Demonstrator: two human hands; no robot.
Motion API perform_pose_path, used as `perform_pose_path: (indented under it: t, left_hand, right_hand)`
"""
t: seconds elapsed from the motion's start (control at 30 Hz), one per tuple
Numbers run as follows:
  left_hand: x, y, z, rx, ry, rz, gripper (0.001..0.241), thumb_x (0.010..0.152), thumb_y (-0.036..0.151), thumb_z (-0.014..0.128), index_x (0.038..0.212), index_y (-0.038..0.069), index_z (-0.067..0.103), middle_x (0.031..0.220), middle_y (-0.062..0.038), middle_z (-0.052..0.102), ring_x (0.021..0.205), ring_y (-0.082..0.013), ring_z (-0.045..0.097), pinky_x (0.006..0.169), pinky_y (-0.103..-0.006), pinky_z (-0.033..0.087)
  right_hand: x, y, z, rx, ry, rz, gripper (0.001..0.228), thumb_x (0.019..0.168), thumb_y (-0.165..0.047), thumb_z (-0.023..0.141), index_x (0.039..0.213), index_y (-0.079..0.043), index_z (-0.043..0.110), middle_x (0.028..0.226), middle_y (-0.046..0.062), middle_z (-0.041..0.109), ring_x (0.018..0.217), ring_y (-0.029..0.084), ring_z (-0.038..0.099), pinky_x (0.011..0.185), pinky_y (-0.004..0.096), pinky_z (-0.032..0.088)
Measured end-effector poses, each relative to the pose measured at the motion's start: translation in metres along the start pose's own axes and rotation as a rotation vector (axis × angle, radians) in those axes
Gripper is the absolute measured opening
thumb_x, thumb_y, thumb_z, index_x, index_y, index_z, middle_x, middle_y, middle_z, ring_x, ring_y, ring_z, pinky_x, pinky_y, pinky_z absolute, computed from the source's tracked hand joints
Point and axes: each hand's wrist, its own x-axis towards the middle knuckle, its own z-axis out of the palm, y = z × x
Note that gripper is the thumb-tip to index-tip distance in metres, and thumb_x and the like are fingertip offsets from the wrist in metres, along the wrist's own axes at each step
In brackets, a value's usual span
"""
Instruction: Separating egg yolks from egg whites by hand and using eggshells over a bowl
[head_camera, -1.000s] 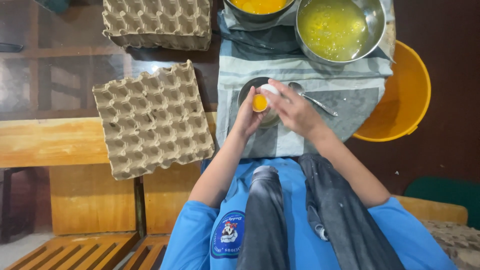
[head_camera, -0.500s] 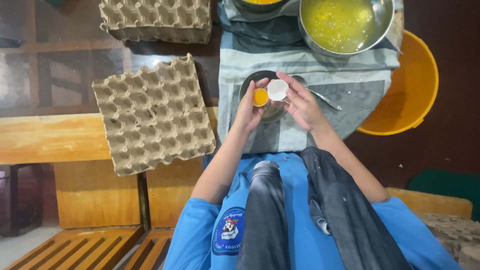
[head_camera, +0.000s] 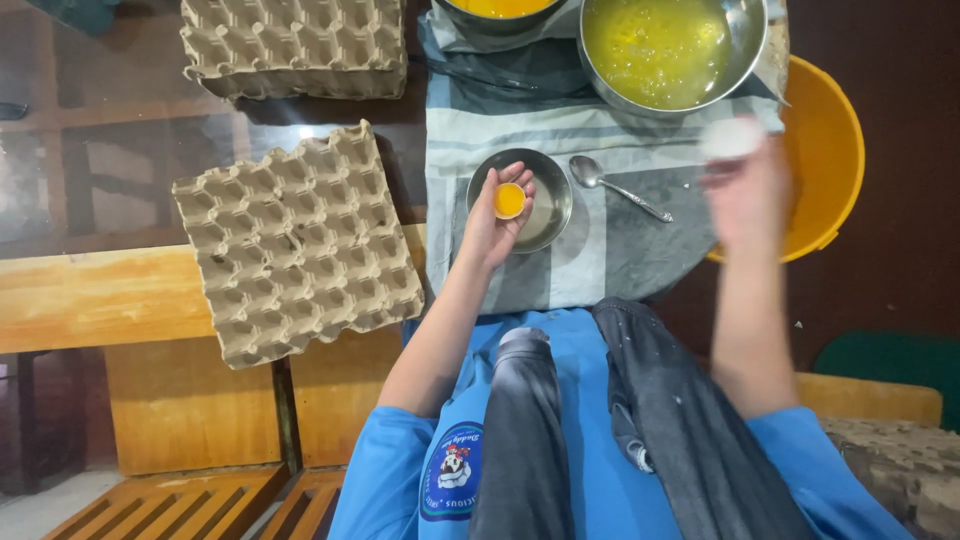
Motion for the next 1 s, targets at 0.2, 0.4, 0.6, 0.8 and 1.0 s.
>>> perform_pose_path:
  t: [0.2,0.4,0.6,0.8,1.0]
  left_hand:
    - [0.006,-0.002,-0.004,-0.067,-0.032,-0.025,0.047,0.106,0.035,0.052,0.139,0.001,0.056,0.128,-0.016,0.063,0.101,-0.0203,0.068,0.08,-0.0261,0.059]
    - [0.013,-0.005,-0.009,-0.1,-0.095,-0.015,0.051,0.107,0.037,0.052,0.143,0.002,0.053,0.132,-0.016,0.06,0.104,-0.0206,0.067,0.083,-0.0273,0.06]
    - [0.01,-0.015,-0.013,0.005,-0.133,0.056,0.05,0.112,0.044,0.046,0.142,0.007,0.058,0.135,-0.018,0.062,0.114,-0.0259,0.069,0.097,-0.0345,0.059]
    - [0.008,-0.017,-0.022,0.027,-0.193,0.076,0.052,0.114,0.045,0.042,0.146,0.006,0.054,0.141,-0.018,0.059,0.121,-0.0278,0.067,0.104,-0.0383,0.055]
    - [0.007,-0.014,-0.024,-0.009,-0.23,0.032,0.05,0.115,0.043,0.041,0.146,0.006,0.055,0.144,-0.019,0.057,0.126,-0.0308,0.064,0.107,-0.0412,0.053]
  right_hand:
    - [0.073,-0.028,-0.157,-0.926,0.23,-0.902,0.038,0.107,-0.021,0.07,0.142,-0.005,0.068,0.115,0.018,0.072,0.097,0.031,0.072,0.072,0.036,0.058]
    - [0.007,0.013,-0.04,-1.309,-0.026,-1.12,0.035,0.097,0.005,0.078,0.13,0.009,0.067,0.122,0.032,0.061,0.109,0.046,0.058,0.096,0.053,0.046]
    - [-0.079,0.099,0.105,-1.318,-0.558,-1.537,0.012,0.101,-0.02,0.071,0.11,-0.016,0.076,0.098,0.001,0.063,0.083,0.02,0.061,0.074,0.034,0.051]
    - [-0.072,0.118,0.119,-1.389,-0.713,-1.592,0.011,0.099,-0.021,0.07,0.108,-0.014,0.071,0.091,0.0,0.056,0.074,0.019,0.056,0.064,0.035,0.047]
    - [-0.069,0.122,0.113,-1.476,-0.839,-1.477,0.012,0.098,-0.02,0.07,0.108,-0.013,0.069,0.087,0.001,0.058,0.076,0.02,0.06,0.067,0.034,0.05]
